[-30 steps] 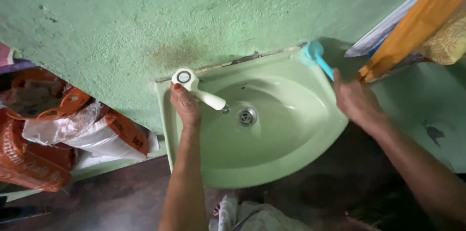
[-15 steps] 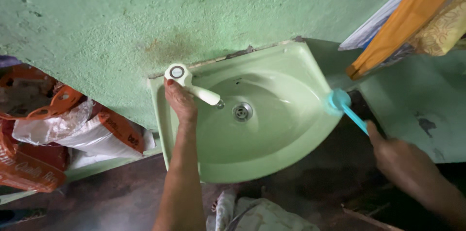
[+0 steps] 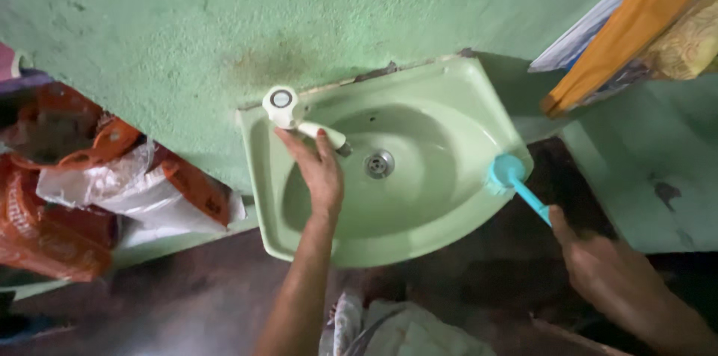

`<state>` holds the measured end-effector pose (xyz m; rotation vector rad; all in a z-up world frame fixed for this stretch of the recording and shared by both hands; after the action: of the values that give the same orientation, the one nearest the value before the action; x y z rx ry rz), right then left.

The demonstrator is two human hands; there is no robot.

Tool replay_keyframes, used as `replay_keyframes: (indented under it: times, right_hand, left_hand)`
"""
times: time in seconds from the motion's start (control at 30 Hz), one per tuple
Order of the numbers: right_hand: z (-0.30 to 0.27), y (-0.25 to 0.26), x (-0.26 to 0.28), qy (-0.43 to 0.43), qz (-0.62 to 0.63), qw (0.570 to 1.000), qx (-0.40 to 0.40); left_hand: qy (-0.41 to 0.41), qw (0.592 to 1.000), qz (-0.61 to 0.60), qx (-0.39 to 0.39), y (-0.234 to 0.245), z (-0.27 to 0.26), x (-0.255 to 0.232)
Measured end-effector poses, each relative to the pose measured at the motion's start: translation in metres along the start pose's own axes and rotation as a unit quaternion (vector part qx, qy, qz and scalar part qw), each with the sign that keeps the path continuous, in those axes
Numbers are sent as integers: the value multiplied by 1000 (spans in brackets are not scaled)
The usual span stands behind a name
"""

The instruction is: The person scrubs a light green wall-mounted sink using a blue brush while running water from the tap. They scrub the basin, faucet, and drain area repeatedly, rinsing the brush and sink throughout the process.

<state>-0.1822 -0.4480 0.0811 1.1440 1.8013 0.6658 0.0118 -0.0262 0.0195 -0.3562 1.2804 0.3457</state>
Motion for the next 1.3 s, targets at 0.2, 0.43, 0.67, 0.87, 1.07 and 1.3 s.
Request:
replay_keyframes:
  times: [0.2, 0.43, 0.67, 0.87, 1.07, 1.3]
  right_hand:
    - [-13, 14, 70, 168, 99, 980, 43]
    - [11, -1, 39, 62, 221, 965, 127]
    - [92, 22, -9, 124, -11, 992, 31]
    - [97, 55, 54, 195, 27, 980, -22]
    - [118, 76, 53, 230, 23, 972, -33]
    - [112, 87, 69, 158, -3, 985, 73]
  left_hand:
    - [126, 893, 256, 347, 4, -89, -47]
    - [-128, 817, 388, 407, 40, -122, -102]
    - [-17, 702, 389, 596, -30, -149, -69]
    - [-173, 716, 400, 545, 23, -117, -42]
    - [-33, 675, 459, 577, 29, -90, -35]
    - [62, 683, 416, 597, -4, -126, -55]
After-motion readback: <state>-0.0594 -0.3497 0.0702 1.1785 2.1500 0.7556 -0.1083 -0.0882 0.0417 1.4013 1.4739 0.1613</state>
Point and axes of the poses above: each hand's wrist, its own z-axis towards the middle knuckle, its own y-axis out of the back of the hand, x = y × z, the point moved 6 cm from there along z, towards the middle knuckle, and after that the axes turned 14 degrees about -z, right-handed, at the moved point
